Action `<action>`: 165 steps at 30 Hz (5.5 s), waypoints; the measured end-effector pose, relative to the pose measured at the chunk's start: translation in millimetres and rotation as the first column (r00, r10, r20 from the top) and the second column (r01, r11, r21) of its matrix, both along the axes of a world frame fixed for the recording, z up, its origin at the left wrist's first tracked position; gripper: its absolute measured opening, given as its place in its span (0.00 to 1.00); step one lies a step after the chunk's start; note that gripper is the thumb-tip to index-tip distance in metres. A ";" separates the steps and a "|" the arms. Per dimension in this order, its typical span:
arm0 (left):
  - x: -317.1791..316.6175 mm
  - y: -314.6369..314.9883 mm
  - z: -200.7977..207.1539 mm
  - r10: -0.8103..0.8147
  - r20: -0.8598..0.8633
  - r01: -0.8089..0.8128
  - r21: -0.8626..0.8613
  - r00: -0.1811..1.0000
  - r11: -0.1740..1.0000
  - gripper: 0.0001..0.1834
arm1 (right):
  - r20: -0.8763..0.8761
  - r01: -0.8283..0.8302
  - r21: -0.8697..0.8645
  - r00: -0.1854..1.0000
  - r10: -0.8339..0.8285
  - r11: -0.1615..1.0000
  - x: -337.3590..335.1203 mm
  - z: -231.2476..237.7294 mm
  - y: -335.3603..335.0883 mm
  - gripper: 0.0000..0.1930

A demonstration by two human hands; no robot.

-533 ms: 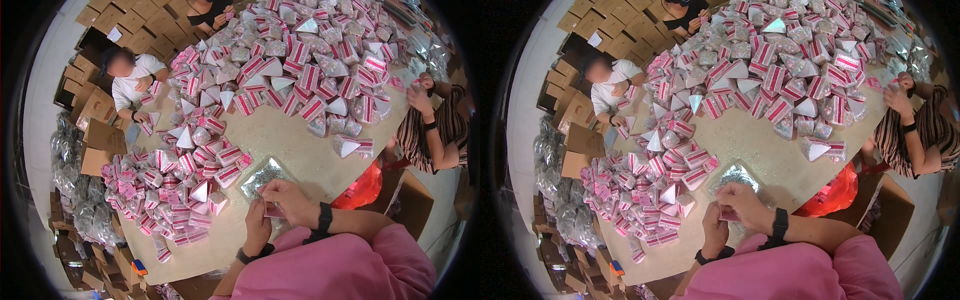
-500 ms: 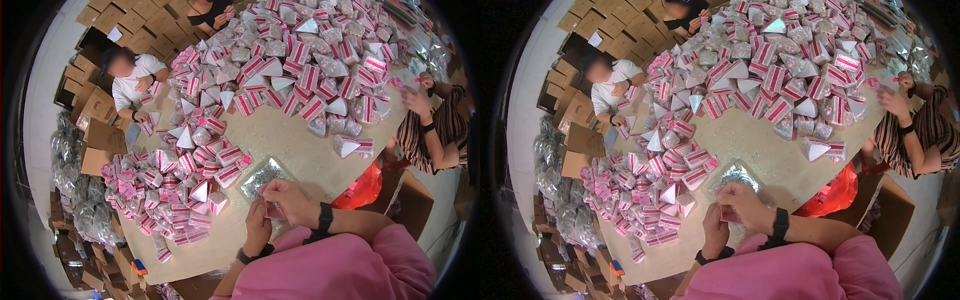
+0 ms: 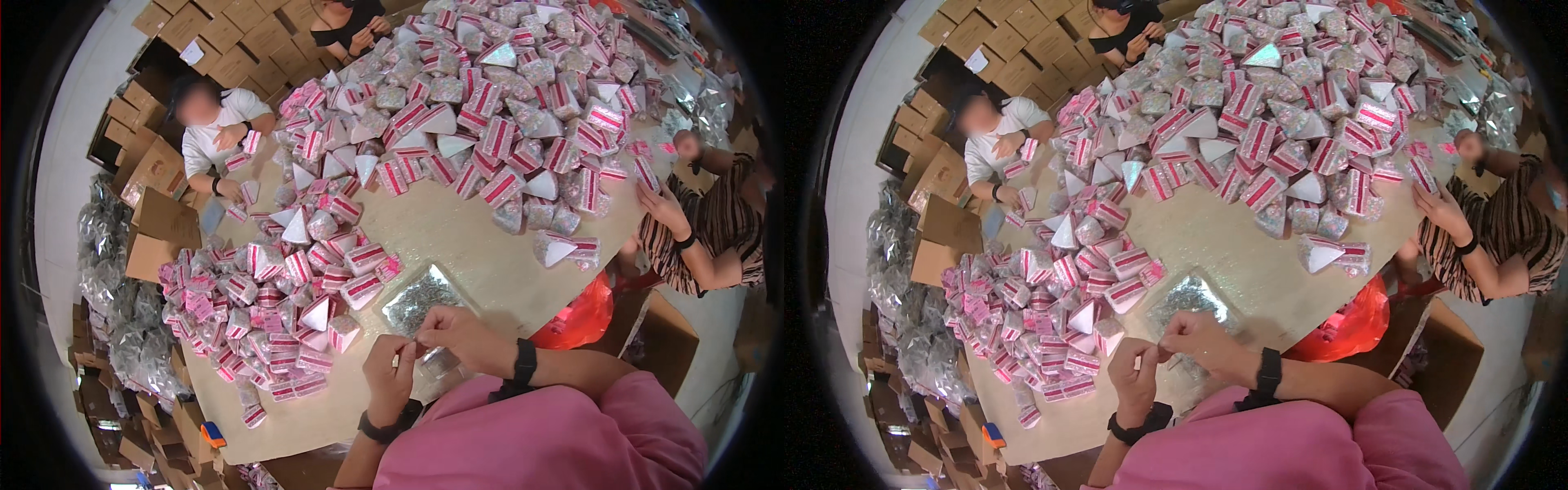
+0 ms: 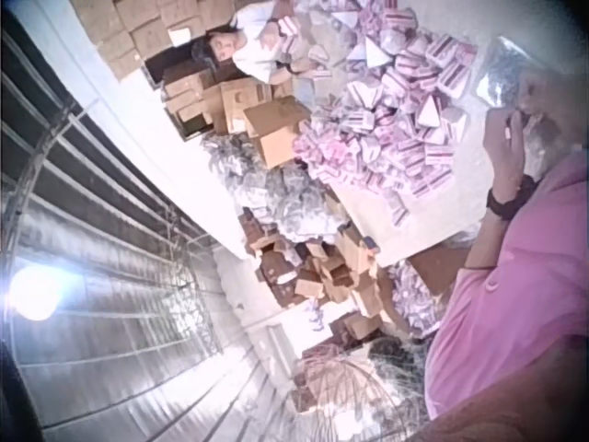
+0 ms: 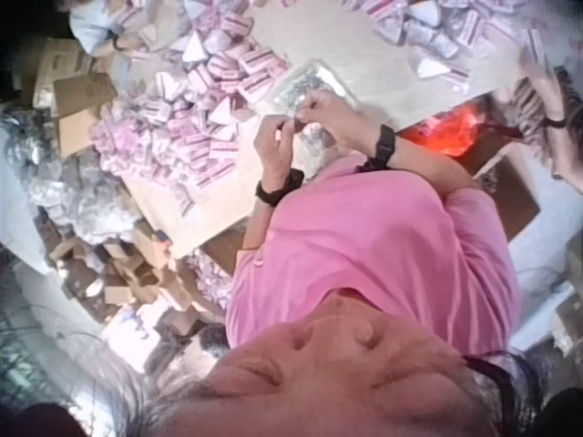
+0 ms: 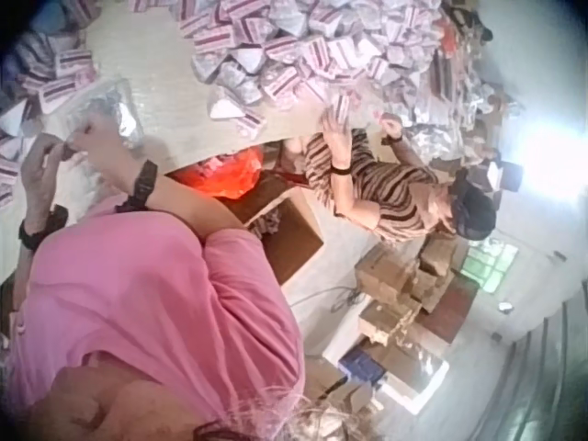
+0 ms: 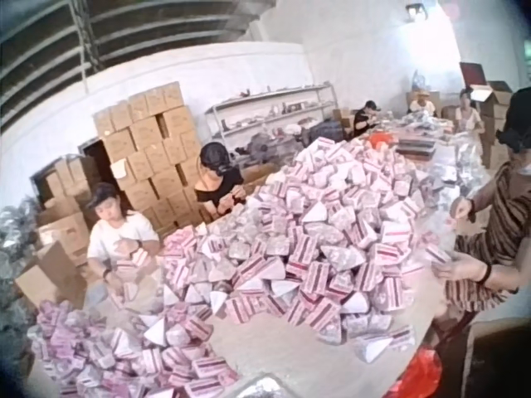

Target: Packing small items into triangular pink and white bags at a production table.

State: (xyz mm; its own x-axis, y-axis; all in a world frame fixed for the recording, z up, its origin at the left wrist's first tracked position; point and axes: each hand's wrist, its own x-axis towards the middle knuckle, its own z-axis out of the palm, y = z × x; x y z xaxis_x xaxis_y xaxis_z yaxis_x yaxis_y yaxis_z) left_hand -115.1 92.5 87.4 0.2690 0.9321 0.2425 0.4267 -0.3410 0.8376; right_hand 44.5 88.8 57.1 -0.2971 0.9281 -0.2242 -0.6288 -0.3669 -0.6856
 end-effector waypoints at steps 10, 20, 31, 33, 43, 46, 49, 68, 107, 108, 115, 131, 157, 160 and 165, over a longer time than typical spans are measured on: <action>22.3 -6.1 3.0 0.141 -0.087 -0.121 0.207 0.986 0.971 0.05 | -0.154 -0.110 -0.095 0.984 0.094 0.989 -0.4 -12.3 -2.2 0.08; -6.2 16.8 12.7 -0.382 0.390 0.542 -0.509 0.838 0.669 0.28 | -0.007 -0.339 0.013 0.941 0.340 0.941 21.1 -2.3 -6.5 0.07; -8.1 -5.7 12.4 -0.181 -0.242 0.170 -0.065 0.953 0.983 0.02 | -0.055 -0.374 -0.075 0.927 0.371 0.924 14.8 -14.3 -5.6 0.05; -2.0 -6.6 7.2 -0.148 -0.216 0.130 -0.096 0.965 0.987 0.03 | 0.035 -0.266 -0.012 0.963 0.266 0.964 10.7 -3.4 -9.6 0.05; 21.7 -1.4 -8.5 0.104 0.326 0.148 -0.661 0.940 0.736 0.12 | 0.853 -0.315 0.299 0.512 -0.104 0.901 27.4 28.7 -18.6 0.10; 36.2 -1.0 -4.2 0.061 0.290 0.148 -0.644 0.955 0.750 0.13 | 0.864 -0.262 0.370 0.449 -0.227 0.891 33.9 18.8 -27.6 0.10; 49.0 2.1 -10.9 -0.044 0.270 0.204 -0.601 0.962 0.773 0.13 | 0.857 -0.212 0.432 0.399 -0.326 0.877 46.9 16.3 -36.5 0.07; 284.9 54.6 -114.5 -0.364 -0.554 0.433 -0.008 0.748 0.902 0.20 | 0.799 0.626 0.072 0.429 -0.420 0.777 167.9 -37.4 -178.0 0.03; 54.9 -24.8 13.8 -0.741 0.121 0.708 -0.432 0.660 0.559 0.30 | 0.092 0.689 -0.214 0.720 -0.688 0.693 211.3 -108.6 -31.2 0.06; 55.3 -25.0 17.0 -0.757 0.070 0.715 -0.396 0.650 0.576 0.32 | 0.127 0.672 -0.262 0.735 -0.666 0.692 209.6 -103.3 -38.3 0.05; 46.1 -20.0 -19.7 -0.738 -0.078 0.580 -0.565 0.670 0.587 0.36 | 0.162 0.594 -0.324 0.801 -0.576 0.736 194.2 -90.1 -68.3 0.05; 10.5 12.1 -17.9 0.335 0.894 0.680 -0.444 0.296 0.583 0.31 | 0.350 0.034 -0.030 0.936 -0.021 0.999 98.4 31.6 -25.2 0.07; 33.6 -0.6 10.2 0.165 0.860 0.310 -0.344 0.482 0.886 0.44 | 0.741 -0.335 0.662 0.433 -0.514 0.671 41.5 100.8 -10.6 0.06; 36.1 -0.1 12.7 0.164 0.853 0.288 -0.339 0.495 0.896 0.45 | 0.751 -0.356 0.653 0.417 -0.512 0.668 43.3 100.4 -9.1 0.06; 37.0 0.4 12.3 0.149 0.829 0.253 -0.329 0.539 0.910 0.46 | 0.758 -0.375 0.647 0.417 -0.502 0.664 45.7 100.4 -5.9 0.06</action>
